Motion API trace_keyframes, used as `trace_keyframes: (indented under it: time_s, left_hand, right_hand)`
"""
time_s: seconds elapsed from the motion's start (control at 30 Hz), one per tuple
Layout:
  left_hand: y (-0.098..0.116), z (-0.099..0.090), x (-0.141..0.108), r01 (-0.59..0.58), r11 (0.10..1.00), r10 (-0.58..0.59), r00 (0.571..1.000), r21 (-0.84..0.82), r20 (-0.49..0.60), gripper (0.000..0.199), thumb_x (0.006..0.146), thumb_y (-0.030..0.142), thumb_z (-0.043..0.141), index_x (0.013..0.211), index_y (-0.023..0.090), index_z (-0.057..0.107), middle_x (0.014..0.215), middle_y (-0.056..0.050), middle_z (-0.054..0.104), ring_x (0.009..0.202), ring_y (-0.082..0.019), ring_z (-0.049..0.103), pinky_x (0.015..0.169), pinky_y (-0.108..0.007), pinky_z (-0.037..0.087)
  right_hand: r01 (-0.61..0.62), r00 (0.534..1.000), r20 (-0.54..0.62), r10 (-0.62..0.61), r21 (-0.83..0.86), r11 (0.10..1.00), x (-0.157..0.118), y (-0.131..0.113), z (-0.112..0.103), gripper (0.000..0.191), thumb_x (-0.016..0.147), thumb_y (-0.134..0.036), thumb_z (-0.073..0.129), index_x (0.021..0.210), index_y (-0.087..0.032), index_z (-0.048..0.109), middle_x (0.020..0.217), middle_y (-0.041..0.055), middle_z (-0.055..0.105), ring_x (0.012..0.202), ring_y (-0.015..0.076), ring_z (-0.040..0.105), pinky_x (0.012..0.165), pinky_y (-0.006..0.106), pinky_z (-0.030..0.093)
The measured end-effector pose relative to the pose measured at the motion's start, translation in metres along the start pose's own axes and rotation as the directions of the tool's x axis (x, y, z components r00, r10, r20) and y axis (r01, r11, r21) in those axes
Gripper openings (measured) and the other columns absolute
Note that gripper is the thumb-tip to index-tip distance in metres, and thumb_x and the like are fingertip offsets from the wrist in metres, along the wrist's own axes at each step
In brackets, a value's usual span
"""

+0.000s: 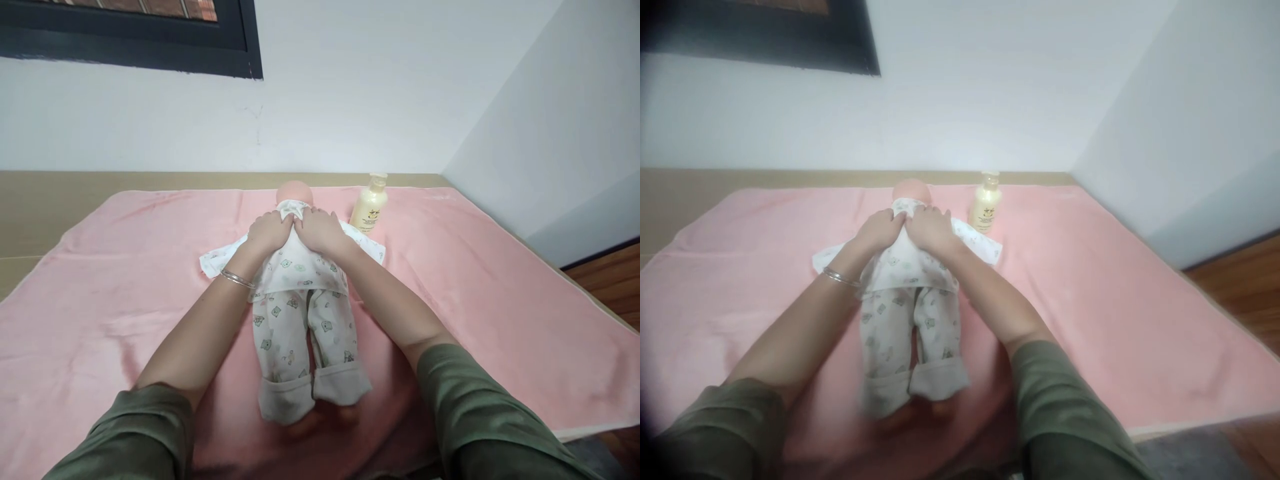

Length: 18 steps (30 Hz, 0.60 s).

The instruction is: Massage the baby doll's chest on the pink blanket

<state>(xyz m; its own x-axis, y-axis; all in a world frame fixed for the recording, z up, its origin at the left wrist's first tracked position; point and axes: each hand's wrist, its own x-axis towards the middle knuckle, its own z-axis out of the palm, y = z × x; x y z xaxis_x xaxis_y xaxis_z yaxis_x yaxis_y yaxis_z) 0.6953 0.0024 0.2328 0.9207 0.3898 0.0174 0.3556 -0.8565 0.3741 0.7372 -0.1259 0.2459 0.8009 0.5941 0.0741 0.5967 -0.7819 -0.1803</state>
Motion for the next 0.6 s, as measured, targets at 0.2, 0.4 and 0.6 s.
trace_keyframes:
  time_s: [0.2, 0.4, 0.6]
  left_hand:
    - [-0.006, 0.010, 0.007, 0.016, 0.998, -0.021, 0.996, -0.059, -0.087, 0.057, 0.097, 0.052, 0.026, 0.117, 0.016, 0.065, 0.126, -0.019, 0.069, 0.119, -0.036, 0.062, 0.095, -0.045, 0.049]
    - [-0.006, 0.016, 0.008, 0.039, 0.998, -0.044, 0.991, -0.041, -0.125, 0.057, 0.097, 0.055, 0.027, 0.118, 0.018, 0.065, 0.125, -0.017, 0.069, 0.119, -0.034, 0.062, 0.098, -0.046, 0.048]
    - [-0.006, 0.016, 0.008, 0.058, 0.996, -0.066, 0.989, -0.066, -0.132, 0.055, 0.097, 0.056, 0.028, 0.116, 0.020, 0.066, 0.123, -0.017, 0.070, 0.116, -0.035, 0.063, 0.096, -0.045, 0.048]
  right_hand:
    - [-0.011, 0.999, -0.040, 0.010, -0.011, 1.000, 0.002, -0.004, 0.006, 0.049, 0.104, -0.036, 0.031, 0.134, -0.005, 0.054, 0.136, 0.0250, 0.061, 0.127, 0.0363, 0.055, 0.108, 0.050, 0.037]
    - [-0.076, 0.994, 0.095, 0.060, 0.179, 0.981, 0.029, 0.026, 0.007, 0.069, 0.100, -0.062, 0.029, 0.134, -0.011, 0.059, 0.138, 0.0198, 0.062, 0.129, 0.0370, 0.055, 0.108, 0.048, 0.035]
    - [-0.070, 0.997, 0.059, 0.059, 0.203, 0.977, 0.029, 0.028, 0.010, 0.071, 0.098, -0.067, 0.030, 0.133, -0.013, 0.060, 0.136, 0.0186, 0.064, 0.125, 0.0362, 0.058, 0.107, 0.047, 0.035]
